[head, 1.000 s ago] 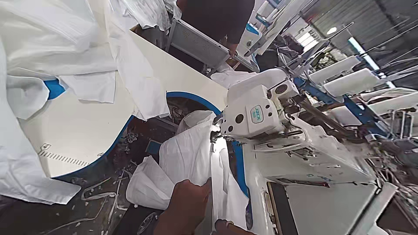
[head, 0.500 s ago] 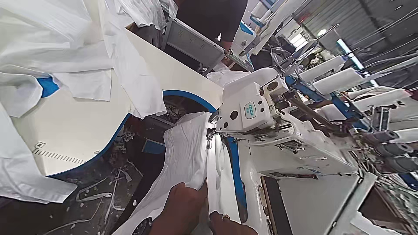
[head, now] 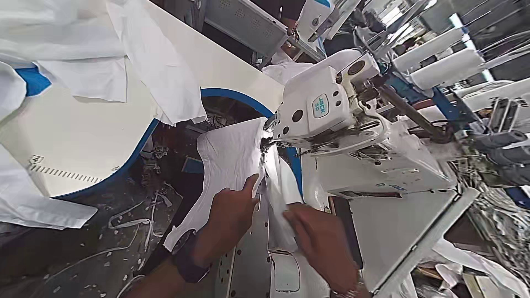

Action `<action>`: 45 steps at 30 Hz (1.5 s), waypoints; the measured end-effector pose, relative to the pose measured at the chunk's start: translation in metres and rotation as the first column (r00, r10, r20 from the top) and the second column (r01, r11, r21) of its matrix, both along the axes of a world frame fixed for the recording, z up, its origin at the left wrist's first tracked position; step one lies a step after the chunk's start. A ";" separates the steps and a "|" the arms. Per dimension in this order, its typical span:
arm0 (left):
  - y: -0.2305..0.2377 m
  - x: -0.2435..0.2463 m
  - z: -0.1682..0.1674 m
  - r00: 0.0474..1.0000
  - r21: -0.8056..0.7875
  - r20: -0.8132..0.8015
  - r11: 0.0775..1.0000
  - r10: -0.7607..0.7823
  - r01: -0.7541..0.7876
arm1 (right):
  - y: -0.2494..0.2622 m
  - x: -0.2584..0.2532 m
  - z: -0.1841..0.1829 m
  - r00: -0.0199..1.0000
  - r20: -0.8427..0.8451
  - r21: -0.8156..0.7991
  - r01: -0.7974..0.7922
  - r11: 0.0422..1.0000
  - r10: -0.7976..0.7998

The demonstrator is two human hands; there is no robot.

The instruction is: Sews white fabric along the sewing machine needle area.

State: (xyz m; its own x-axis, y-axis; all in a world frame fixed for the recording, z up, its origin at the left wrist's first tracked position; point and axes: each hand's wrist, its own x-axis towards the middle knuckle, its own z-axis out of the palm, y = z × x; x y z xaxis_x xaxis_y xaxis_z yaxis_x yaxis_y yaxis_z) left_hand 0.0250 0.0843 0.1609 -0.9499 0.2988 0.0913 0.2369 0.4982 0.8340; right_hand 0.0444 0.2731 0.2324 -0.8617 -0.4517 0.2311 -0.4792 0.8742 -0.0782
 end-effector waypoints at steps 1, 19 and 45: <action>0.002 -0.009 0.011 0.998 -0.105 0.052 0.994 -0.031 0.037 | 0.017 -0.003 0.010 0.999 -0.009 -0.045 0.037 0.998 -0.037; 0.029 0.017 -0.038 0.922 0.216 -0.310 0.962 0.232 -0.169 | -0.036 0.034 -0.049 0.952 -0.305 -0.050 0.011 0.999 -0.026; 0.049 -0.051 -0.048 0.779 0.257 -0.497 0.923 0.381 -0.287 | -0.036 -0.048 -0.086 0.898 -0.402 -0.306 0.053 0.951 -0.180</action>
